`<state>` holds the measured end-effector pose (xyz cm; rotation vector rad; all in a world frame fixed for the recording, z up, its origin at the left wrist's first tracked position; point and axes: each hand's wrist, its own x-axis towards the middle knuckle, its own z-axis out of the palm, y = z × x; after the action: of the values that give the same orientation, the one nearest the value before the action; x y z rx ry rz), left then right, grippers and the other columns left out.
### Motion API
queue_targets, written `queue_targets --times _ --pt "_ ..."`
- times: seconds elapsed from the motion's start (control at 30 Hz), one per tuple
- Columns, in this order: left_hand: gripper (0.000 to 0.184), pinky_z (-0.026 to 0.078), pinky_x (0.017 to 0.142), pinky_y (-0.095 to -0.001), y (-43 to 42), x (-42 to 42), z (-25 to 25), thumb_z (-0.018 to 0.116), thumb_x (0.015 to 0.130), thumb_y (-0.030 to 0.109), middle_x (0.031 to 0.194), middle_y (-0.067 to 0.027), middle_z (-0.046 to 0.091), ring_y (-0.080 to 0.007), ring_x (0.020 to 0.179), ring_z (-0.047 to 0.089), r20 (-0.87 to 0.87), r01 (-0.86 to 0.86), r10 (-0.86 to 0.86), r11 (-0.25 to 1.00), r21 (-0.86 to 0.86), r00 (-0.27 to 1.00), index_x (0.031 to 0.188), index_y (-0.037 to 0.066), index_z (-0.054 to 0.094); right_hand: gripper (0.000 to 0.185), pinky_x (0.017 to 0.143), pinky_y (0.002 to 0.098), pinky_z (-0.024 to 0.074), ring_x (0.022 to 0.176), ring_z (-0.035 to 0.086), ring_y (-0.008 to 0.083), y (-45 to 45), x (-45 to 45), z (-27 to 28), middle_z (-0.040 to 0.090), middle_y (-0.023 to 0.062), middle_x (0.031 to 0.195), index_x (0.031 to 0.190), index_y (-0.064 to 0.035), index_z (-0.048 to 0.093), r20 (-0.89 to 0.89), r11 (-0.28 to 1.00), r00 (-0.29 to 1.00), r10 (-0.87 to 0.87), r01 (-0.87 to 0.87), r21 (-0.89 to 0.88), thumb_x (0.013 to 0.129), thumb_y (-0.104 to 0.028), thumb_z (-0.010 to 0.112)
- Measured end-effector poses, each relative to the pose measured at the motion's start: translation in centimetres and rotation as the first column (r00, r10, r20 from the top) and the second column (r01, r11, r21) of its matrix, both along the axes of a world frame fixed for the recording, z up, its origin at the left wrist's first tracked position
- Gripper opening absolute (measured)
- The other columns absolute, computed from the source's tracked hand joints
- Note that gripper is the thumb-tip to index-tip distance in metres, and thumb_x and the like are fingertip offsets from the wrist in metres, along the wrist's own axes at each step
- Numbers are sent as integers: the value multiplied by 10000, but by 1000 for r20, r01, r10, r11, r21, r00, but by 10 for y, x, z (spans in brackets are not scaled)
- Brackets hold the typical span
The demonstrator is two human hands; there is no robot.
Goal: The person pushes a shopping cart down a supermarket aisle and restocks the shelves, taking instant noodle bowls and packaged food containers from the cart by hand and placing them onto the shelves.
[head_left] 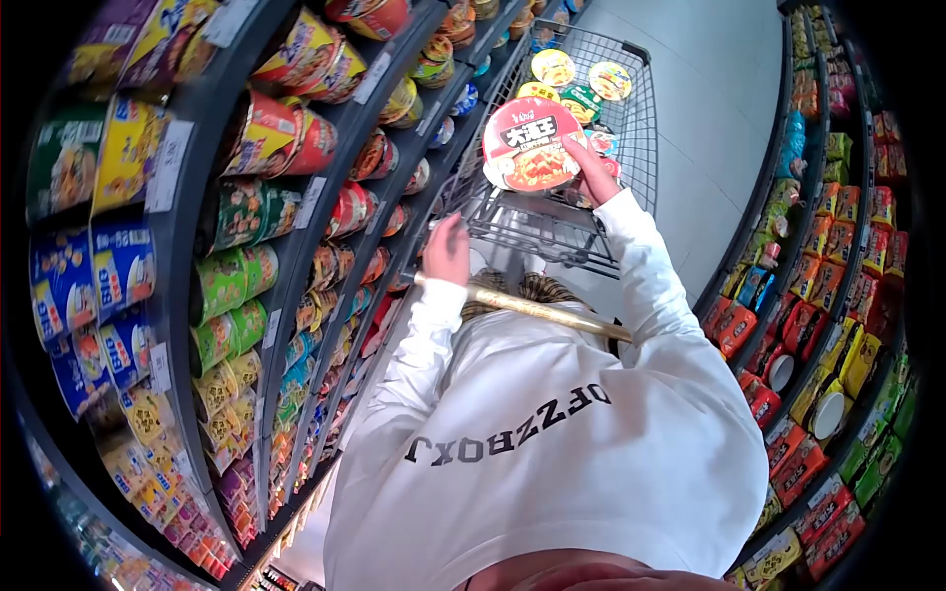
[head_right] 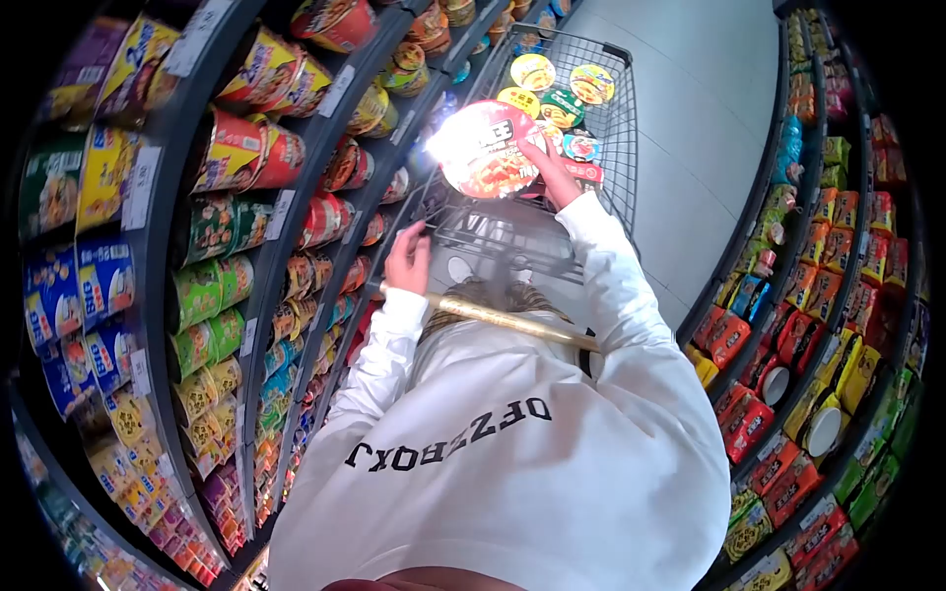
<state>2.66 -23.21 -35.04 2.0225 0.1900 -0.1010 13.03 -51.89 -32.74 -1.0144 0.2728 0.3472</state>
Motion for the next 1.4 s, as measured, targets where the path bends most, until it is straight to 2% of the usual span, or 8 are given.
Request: queue_targets --times 0.13,0.3,0.6,0.8,1.07,1.17,1.33,1.4 --pt "480 358 1124 -376 10 39 19 526 1020 246 1457 -195 494 -317 1378 435 226 106 -121 991 76 967 1408 -33 481 833 943 423 500 1249 533 267 50 24 3 476 139 1412 1504 -111 296 -42 993 994 99 -101 -63 860 -459 695" --pt "519 330 1085 -299 60 98 -13 407 1069 338 1387 -135 547 -231 1293 480 -44 9 -23 957 -289 999 1431 -32 437 953 769 424 556 1060 616 307 132 58 6 507 201 1330 1462 -185 267 -206 882 926 315 -366 -298 748 -611 732" --pt "651 311 986 -623 118 133 -96 513 933 528 1436 -39 468 -256 1278 506 -522 -483 184 702 -523 833 1475 227 315 921 715 371 568 916 655 240 231 101 -54 574 127 1322 1513 -185 309 -312 730 878 363 -476 -490 774 -635 623" --pt "702 478 879 -333 152 140 -158 570 949 507 1389 -104 486 -222 1170 533 -191 -499 461 822 -276 866 1465 93 338 822 750 369 580 888 653 235 263 123 -53 580 148 1295 1583 -161 186 -26 820 874 486 -466 -333 923 -505 533" --pt "683 246 1173 -375 149 140 -120 544 995 168 1570 -223 299 -297 1459 303 22 -144 171 886 -441 985 1545 -26 189 541 1018 366 455 1200 600 279 313 120 -82 623 175 1297 1455 -20 421 156 929 940 303 -255 -269 958 -203 533" --pt "472 410 1042 -358 133 118 -98 486 992 73 1395 -173 520 -235 1213 541 25 -98 117 911 -400 993 1446 -18 397 410 969 387 493 1135 635 344 300 104 -108 666 197 1214 1296 -50 599 218 749 927 305 -93 -656 934 -238 567" --pt "251 491 945 -329 90 39 -8 480 997 54 1057 -113 706 -198 939 661 -60 219 -257 906 -362 965 1195 -16 616 297 869 343 532 949 693 221 164 44 -116 725 125 1020 1147 -42 669 268 740 826 496 -241 -628 969 -266 588" --pt "206 477 1005 -395 71 13 14 540 926 73 953 -134 717 -271 877 674 0 342 -342 939 40 940 1075 -4 658 307 937 348 507 1035 664 251 95 10 -101 721 126 1079 1112 -55 711 -30 454 811 584 -357 -816 993 -268 525"
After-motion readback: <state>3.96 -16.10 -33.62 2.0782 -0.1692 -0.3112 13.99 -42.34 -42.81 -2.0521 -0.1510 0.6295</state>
